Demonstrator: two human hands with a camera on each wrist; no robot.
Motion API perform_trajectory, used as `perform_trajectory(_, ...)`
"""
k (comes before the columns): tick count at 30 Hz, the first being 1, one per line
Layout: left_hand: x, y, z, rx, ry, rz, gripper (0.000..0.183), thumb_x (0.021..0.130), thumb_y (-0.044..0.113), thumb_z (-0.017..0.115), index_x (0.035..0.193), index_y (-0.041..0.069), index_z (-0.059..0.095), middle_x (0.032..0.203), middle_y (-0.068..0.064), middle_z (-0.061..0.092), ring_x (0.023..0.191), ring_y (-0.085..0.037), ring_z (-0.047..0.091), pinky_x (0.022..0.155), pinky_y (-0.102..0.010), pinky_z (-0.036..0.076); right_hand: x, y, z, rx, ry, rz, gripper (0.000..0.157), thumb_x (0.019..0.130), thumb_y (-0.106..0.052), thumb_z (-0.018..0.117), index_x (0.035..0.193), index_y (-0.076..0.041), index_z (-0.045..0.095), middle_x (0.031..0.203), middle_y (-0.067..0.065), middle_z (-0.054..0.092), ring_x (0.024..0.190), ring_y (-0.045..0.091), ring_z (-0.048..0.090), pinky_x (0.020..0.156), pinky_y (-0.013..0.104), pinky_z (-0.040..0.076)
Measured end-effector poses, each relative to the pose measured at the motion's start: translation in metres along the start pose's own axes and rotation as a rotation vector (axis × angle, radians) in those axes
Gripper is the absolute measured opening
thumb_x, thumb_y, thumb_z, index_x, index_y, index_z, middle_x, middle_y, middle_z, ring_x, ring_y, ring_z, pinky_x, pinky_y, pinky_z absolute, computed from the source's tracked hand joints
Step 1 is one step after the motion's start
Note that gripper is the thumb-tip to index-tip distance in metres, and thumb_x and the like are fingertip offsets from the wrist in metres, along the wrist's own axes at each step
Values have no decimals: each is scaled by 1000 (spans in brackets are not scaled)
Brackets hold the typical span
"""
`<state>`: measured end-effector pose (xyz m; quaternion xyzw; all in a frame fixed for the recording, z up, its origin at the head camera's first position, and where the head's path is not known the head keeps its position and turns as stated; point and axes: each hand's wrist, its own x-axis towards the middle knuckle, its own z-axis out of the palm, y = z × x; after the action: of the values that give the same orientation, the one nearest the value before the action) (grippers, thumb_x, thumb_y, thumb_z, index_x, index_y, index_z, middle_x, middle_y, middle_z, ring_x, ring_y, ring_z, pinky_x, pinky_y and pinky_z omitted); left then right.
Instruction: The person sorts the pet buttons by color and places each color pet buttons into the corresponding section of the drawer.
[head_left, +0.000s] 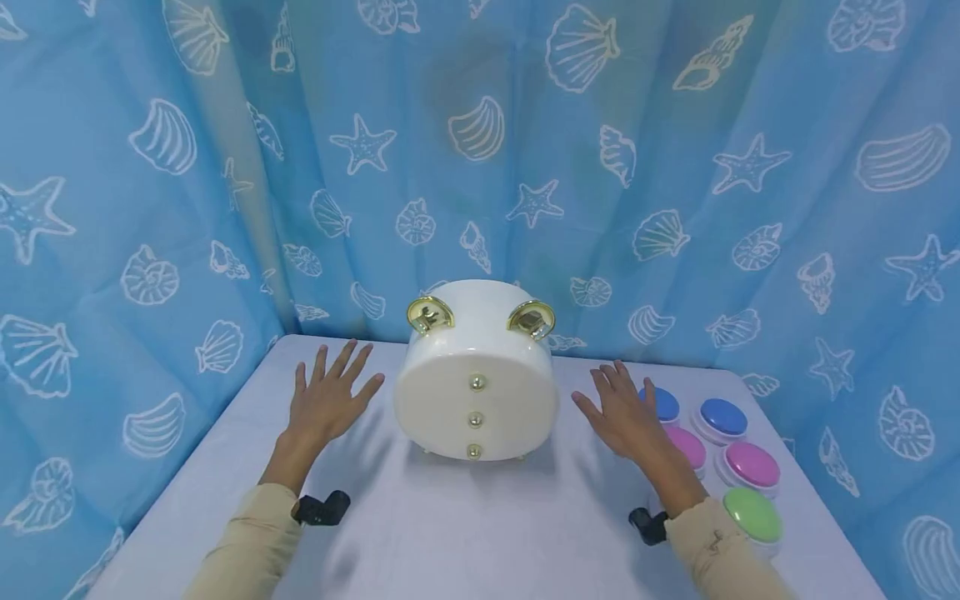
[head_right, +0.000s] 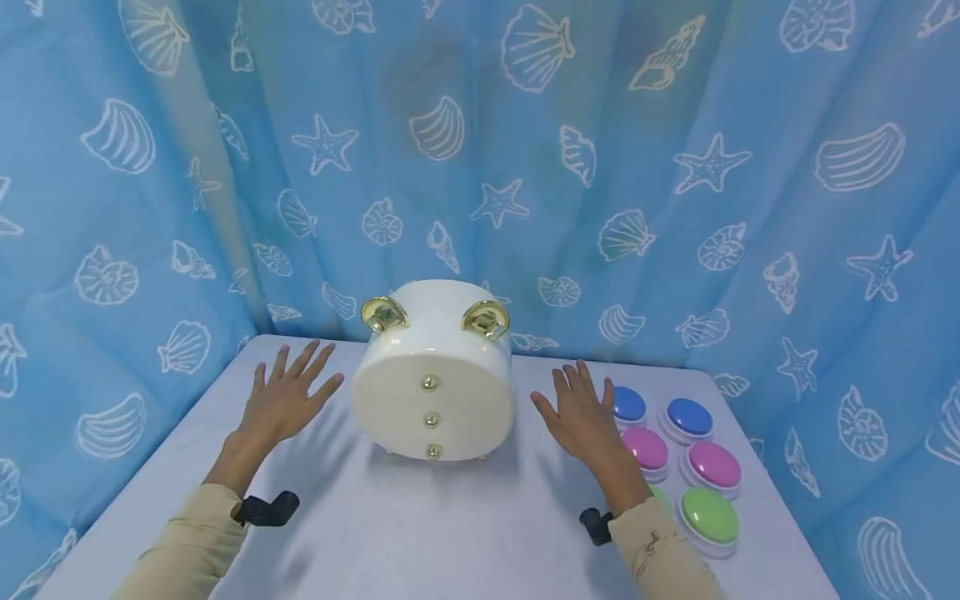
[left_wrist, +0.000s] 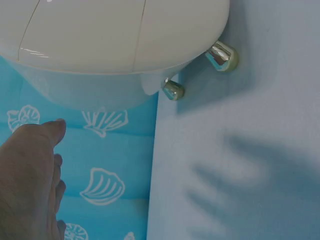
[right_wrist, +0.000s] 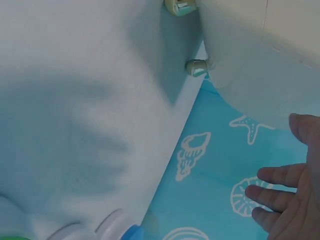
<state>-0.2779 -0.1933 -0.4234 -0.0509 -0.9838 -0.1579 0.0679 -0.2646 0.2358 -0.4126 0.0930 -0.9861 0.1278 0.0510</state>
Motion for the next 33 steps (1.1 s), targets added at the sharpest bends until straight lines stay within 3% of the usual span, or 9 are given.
perform_trajectory(6, -5, -3, -7, -49, -36, 23, 74, 103, 58, 35, 160, 13, 20, 165, -17, 13, 149, -48, -3, 113, -68, -8, -16, -8, 0, 17, 32, -21, 60, 102, -37, 55, 142, 7, 47, 150, 29, 39, 145, 47, 20, 111, 73, 10)
perform_trajectory(8, -2, -3, -10, -216, -44, 30, 75, 103, 59, 32, 161, 14, 17, 166, -16, 11, 149, -46, -2, 113, -70, -6, -20, -8, -2, 28, 73, -36, 51, 100, -31, 59, 136, 5, 54, 144, 28, 46, 141, 46, 30, 110, 72, 19)
perform_trajectory(13, 3, -1, -5, -861, -76, 83, 70, 104, 56, 33, 162, 21, 13, 166, -9, 15, 151, -39, 10, 114, -69, 8, -39, -10, -7, 164, 162, -17, 30, 98, -17, 61, 123, 0, 65, 133, 23, 55, 127, 44, 48, 103, 64, 39)
perform_trajectory(15, 1, 0, 1, -1011, -74, 123, 65, 105, 52, 34, 161, 22, 19, 164, -7, 22, 149, -38, 20, 115, -66, 18, -49, -15, -7, 239, 183, 15, 27, 99, -17, 60, 122, -4, 66, 132, 20, 57, 124, 41, 52, 100, 61, 45)
perform_trajectory(17, -2, 2, 6, -1088, -73, 163, 60, 106, 48, 36, 159, 21, 27, 161, -6, 29, 145, -38, 30, 113, -62, 27, -60, -24, -7, 291, 203, 45, 27, 99, -17, 60, 123, -7, 68, 130, 17, 60, 120, 38, 56, 97, 57, 49)
perform_trajectory(21, -4, 7, 17, -1137, -131, 217, 52, 104, 38, 49, 153, 23, 40, 158, 0, 35, 142, -35, 37, 108, -62, 36, -79, -42, -3, 358, 266, 74, 23, 97, -15, 64, 119, -14, 71, 122, 7, 65, 106, 27, 64, 88, 49, 56)
perform_trajectory(26, -5, 6, 23, -1047, -153, 178, 66, 89, 32, 77, 147, 39, 47, 156, 9, 36, 142, -34, 37, 102, -63, 42, -93, -64, 2, 396, 414, -44, 26, 91, -2, 71, 109, -20, 75, 108, -8, 66, 94, 12, 65, 80, 34, 59)
perform_trajectory(30, -6, 3, 25, -992, -109, 174, 67, 87, 34, 79, 146, 40, 48, 155, 9, 37, 141, -34, 38, 98, -61, 46, -90, -80, 2, 439, 488, -176, 32, 86, 4, 73, 106, -21, 76, 100, -17, 64, 85, 3, 63, 73, 22, 57)
perform_trajectory(33, -5, 4, 24, -976, -86, 176, 65, 88, 35, 78, 146, 39, 49, 155, 8, 38, 140, -34, 40, 97, -60, 47, -80, -90, 0, 472, 508, -220, 29, 86, 3, 74, 105, -18, 76, 97, -18, 64, 82, 1, 60, 69, 20, 55)
